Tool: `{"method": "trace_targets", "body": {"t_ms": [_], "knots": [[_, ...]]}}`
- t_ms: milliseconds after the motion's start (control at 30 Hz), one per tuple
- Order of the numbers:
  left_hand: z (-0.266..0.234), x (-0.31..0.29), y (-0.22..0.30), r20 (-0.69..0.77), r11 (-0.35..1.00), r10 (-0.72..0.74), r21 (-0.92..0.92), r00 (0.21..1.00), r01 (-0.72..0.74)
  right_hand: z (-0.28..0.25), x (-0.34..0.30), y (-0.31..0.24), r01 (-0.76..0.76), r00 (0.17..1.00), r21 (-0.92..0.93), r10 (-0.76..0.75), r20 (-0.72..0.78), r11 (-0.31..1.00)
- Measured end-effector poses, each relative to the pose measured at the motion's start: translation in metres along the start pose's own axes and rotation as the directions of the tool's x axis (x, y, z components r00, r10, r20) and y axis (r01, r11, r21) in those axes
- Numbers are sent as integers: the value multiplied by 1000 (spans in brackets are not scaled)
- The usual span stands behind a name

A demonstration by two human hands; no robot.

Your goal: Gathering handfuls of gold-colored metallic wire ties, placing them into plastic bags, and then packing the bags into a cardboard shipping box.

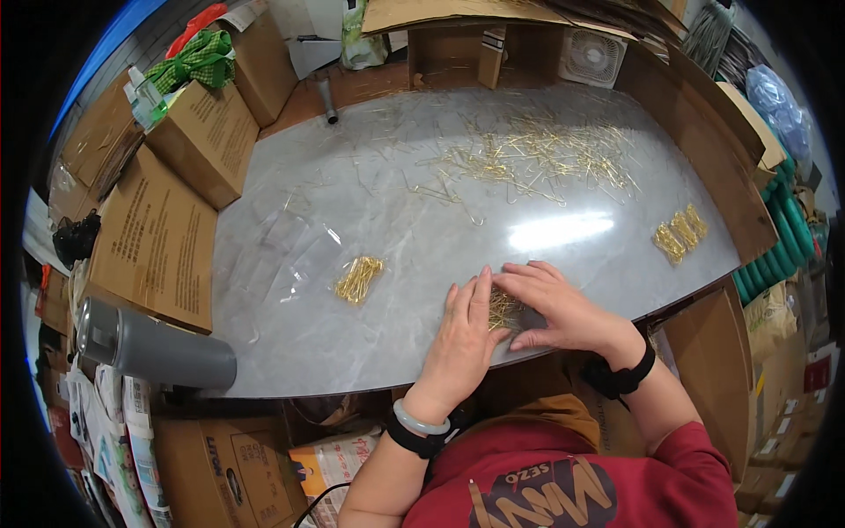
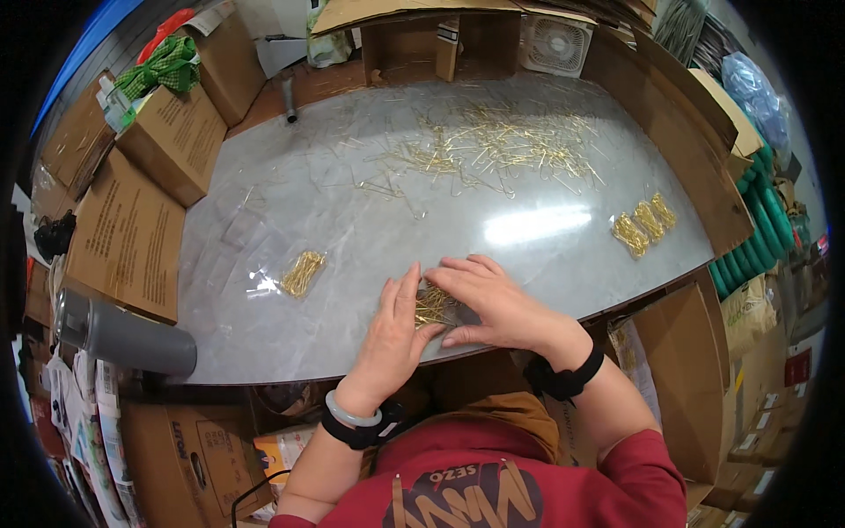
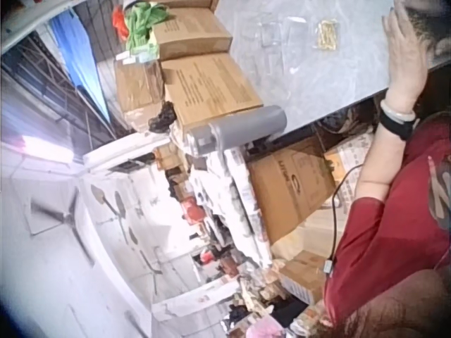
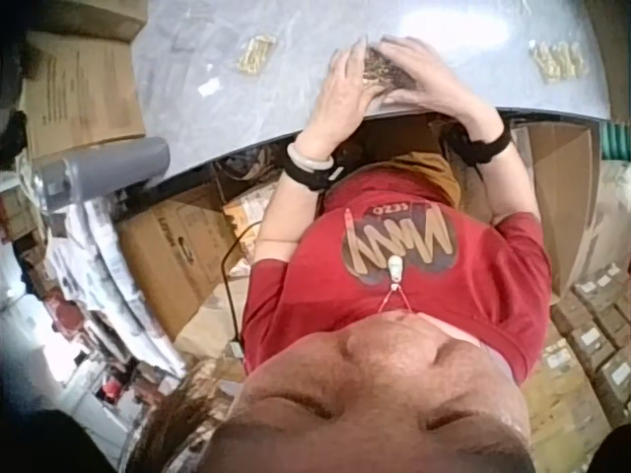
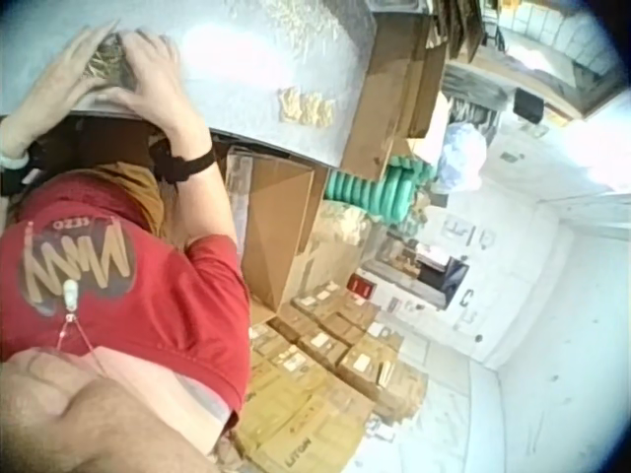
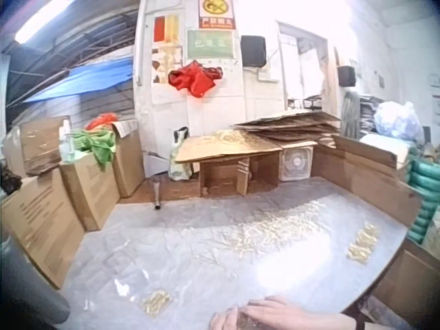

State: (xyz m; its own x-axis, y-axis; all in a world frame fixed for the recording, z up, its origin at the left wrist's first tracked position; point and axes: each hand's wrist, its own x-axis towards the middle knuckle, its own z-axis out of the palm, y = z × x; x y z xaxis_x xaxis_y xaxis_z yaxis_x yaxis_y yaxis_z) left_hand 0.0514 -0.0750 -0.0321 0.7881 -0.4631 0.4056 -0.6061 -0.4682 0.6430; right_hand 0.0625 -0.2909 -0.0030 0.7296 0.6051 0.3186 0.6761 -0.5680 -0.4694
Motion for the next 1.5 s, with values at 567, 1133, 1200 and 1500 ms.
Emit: {"method": "trace_targets", "body": {"t_ms": [567,1133,1200,1500], "knots": [[-24,-5,-1,83,920,-126,-363,989,148,30,-4,-13,-133,984,-120,117,-131,984],[-27,-7,30,-2,936,-335,-116,942,332,28,-8,-9,-8,990,-33,3,-144,999],[-32,-8,32,-54,958,-283,-54,957,281,16,-8,-11,0,994,69,8,-112,998],[-21,1,11,25,967,-206,160,978,200,16,-8,-8,28,993,42,-23,-117,999]]}}
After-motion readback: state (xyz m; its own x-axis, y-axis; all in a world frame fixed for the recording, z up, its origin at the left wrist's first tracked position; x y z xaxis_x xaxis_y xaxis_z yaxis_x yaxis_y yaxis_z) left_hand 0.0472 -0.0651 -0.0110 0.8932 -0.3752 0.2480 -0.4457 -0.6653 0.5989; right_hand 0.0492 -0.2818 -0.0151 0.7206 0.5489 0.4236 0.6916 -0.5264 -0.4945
